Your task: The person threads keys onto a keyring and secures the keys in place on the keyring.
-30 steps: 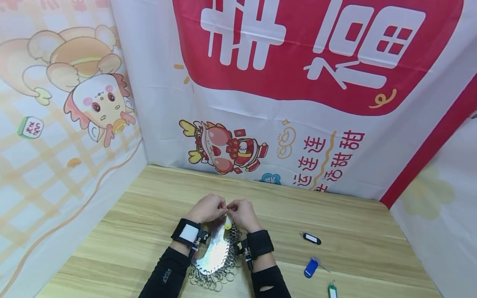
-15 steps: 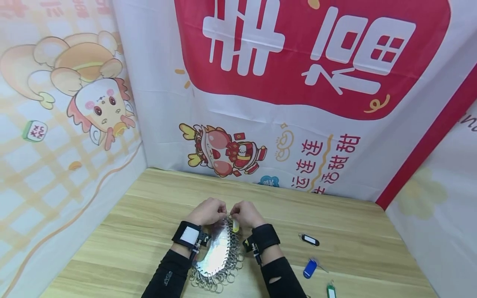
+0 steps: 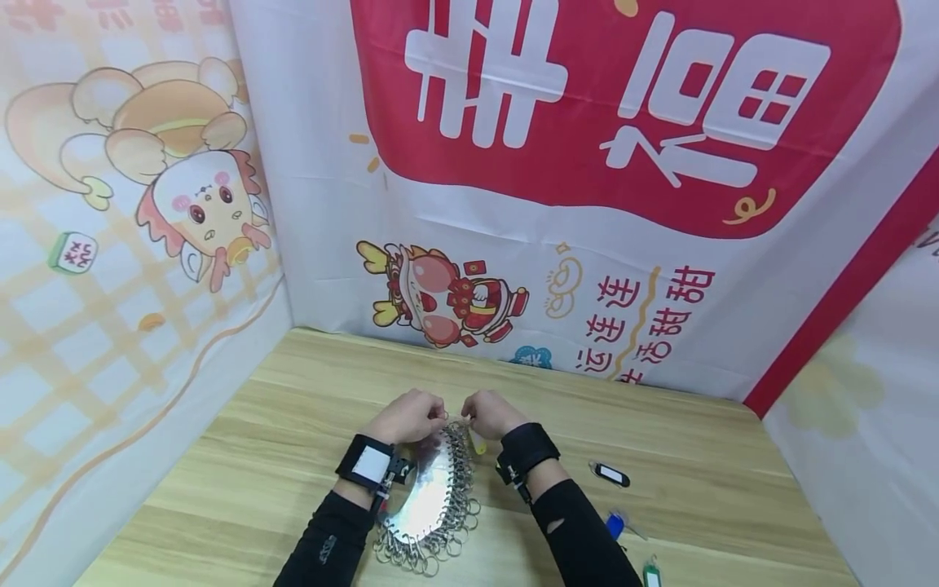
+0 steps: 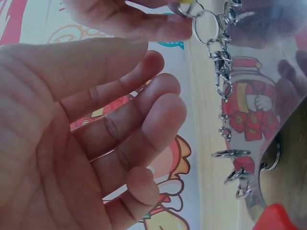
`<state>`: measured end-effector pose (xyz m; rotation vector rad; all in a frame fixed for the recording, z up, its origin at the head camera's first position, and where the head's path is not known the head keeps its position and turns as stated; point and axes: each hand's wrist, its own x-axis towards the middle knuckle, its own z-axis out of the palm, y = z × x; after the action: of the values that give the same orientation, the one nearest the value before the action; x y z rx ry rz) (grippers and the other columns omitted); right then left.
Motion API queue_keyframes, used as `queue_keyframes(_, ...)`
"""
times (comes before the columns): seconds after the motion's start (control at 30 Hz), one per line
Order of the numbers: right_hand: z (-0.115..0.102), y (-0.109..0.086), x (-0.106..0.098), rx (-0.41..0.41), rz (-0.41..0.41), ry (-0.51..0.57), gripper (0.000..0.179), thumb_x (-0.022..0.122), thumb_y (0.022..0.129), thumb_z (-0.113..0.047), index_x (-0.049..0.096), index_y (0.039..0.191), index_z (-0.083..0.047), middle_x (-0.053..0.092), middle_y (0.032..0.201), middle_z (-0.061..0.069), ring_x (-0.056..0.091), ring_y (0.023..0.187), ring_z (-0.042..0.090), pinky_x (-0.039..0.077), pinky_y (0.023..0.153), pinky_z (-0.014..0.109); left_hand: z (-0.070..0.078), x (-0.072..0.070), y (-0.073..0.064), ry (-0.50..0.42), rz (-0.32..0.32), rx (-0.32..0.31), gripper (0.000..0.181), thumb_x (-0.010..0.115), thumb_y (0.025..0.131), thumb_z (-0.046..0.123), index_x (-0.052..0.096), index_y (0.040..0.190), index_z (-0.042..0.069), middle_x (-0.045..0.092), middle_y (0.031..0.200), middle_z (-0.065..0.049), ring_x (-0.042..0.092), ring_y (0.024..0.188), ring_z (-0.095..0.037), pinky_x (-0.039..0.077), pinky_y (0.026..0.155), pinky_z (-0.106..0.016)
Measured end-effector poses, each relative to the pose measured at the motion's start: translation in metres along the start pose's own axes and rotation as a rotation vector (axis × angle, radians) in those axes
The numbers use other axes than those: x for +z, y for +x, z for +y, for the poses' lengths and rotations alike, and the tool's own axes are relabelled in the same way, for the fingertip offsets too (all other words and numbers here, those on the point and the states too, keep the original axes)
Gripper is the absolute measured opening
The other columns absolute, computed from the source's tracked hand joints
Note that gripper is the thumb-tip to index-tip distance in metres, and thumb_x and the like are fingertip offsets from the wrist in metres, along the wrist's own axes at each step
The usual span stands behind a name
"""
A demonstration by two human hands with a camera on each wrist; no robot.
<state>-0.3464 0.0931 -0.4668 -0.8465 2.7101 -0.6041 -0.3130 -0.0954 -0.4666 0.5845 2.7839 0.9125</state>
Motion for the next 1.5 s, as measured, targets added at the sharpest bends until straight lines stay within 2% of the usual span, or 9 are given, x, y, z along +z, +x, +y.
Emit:
queue_keyframes(0.1, 0.007, 0.005, 0.003, -0.002, 0.038, -0.013, 0.018, 0.061, 0.085, 0.005, 0.067, 0.101, -0.002, 0.066, 0.095, 0.009, 0.061, 0.091, 0.024, 0.049, 0.080, 0.039, 0.003, -0.003, -0.004, 0.067, 0.003, 0.031, 0.022, 0.061, 0.089, 0.013, 0.059, 0.068, 0.011, 0.049, 0.058, 0.005, 0.049, 0.052, -0.010, 0.040, 0.051, -0.026)
queue_keyframes(0.23, 0.019, 0.011, 0.006, -0.078, 0.079, -0.041, 0.017, 0.059, 0.085, 0.005, 0.069, 0.096, -0.004, 0.067, 0.091, 0.006, 0.062, 0.087, 0.021, 0.050, 0.076, 0.036, 0.007, -0.007, -0.008, 0.193, -0.017, 0.076, 0.033, 0.063, 0.087, 0.012, 0.047, 0.057, 0.015, 0.039, 0.050, 0.007, 0.042, 0.046, -0.009, 0.033, 0.047, -0.023)
queue_keyframes(0.37, 0.024, 0.018, 0.006, -0.102, 0.074, -0.044, 0.018, 0.057, 0.086, 0.007, 0.070, 0.093, -0.005, 0.068, 0.090, 0.005, 0.062, 0.086, 0.019, 0.050, 0.076, 0.036, 0.009, -0.011, -0.007, 0.300, -0.056, 0.119, 0.035, 0.063, 0.086, 0.011, 0.044, 0.056, 0.014, 0.035, 0.050, 0.007, 0.037, 0.046, -0.008, 0.030, 0.047, -0.023)
queue_keyframes(0.47, 0.024, 0.025, 0.007, -0.102, 0.066, -0.044, 0.021, 0.056, 0.086, 0.009, 0.070, 0.094, -0.005, 0.068, 0.092, 0.006, 0.063, 0.089, 0.021, 0.050, 0.078, 0.037, 0.008, -0.015, -0.003, 0.349, -0.083, 0.111, 0.036, 0.062, 0.086, 0.012, 0.044, 0.056, 0.015, 0.034, 0.051, 0.006, 0.035, 0.047, -0.009, 0.028, 0.047, -0.023)
queue_keyframes(0.6, 0.027, 0.035, 0.010, -0.105, 0.085, -0.078, 0.022, 0.056, 0.084, 0.010, 0.070, 0.095, -0.003, 0.066, 0.091, 0.007, 0.062, 0.090, 0.023, 0.050, 0.080, 0.037, 0.004, -0.018, 0.004, 0.370, -0.121, 0.079, 0.032, 0.061, 0.087, 0.013, 0.049, 0.058, 0.015, 0.039, 0.054, 0.005, 0.039, 0.049, -0.010, 0.030, 0.049, -0.024)
queue_keyframes(0.77, 0.035, 0.046, 0.018, -0.095, 0.115, -0.138, 0.018, 0.058, 0.087, 0.005, 0.069, 0.092, -0.007, 0.063, 0.086, 0.002, 0.060, 0.083, 0.017, 0.049, 0.077, 0.033, 0.000, -0.018, 0.009, 0.374, -0.161, 0.073, 0.029, 0.061, 0.089, 0.016, 0.055, 0.061, 0.015, 0.046, 0.057, 0.005, 0.043, 0.052, -0.011, 0.034, 0.051, -0.025)
queue_keyframes(1.0, 0.038, 0.051, 0.021, -0.068, 0.111, -0.106, 0.019, 0.058, 0.087, 0.005, 0.069, 0.088, -0.011, 0.065, 0.084, 0.000, 0.058, 0.080, 0.014, 0.049, 0.076, 0.033, -0.005, -0.018, 0.010, 0.371, -0.180, 0.045, 0.033, 0.062, 0.090, 0.019, 0.051, 0.058, 0.015, 0.043, 0.054, 0.005, 0.043, 0.049, -0.011, 0.034, 0.051, -0.025)
queue_keyframes(1.3, 0.033, 0.042, 0.021, -0.005, 0.138, -0.116, 0.010, 0.064, 0.086, -0.003, 0.070, 0.087, -0.012, 0.064, 0.083, -0.002, 0.058, 0.078, 0.014, 0.049, 0.076, 0.032, -0.004, -0.017, 0.008, 0.358, -0.178, 0.028, 0.037, 0.062, 0.089, 0.018, 0.047, 0.056, 0.015, 0.035, 0.049, 0.005, 0.041, 0.046, -0.011, 0.033, 0.048, -0.024)
queue_keyframes(1.5, 0.027, 0.027, 0.007, -0.052, 0.142, -0.135, 0.012, 0.061, 0.087, -0.002, 0.069, 0.095, -0.005, 0.066, 0.090, 0.005, 0.062, 0.085, 0.020, 0.050, 0.078, 0.036, 0.001, -0.018, 0.007, 0.365, -0.147, 0.064, 0.037, 0.062, 0.087, 0.013, 0.044, 0.055, 0.015, 0.035, 0.050, 0.006, 0.039, 0.046, -0.009, 0.032, 0.048, -0.023)
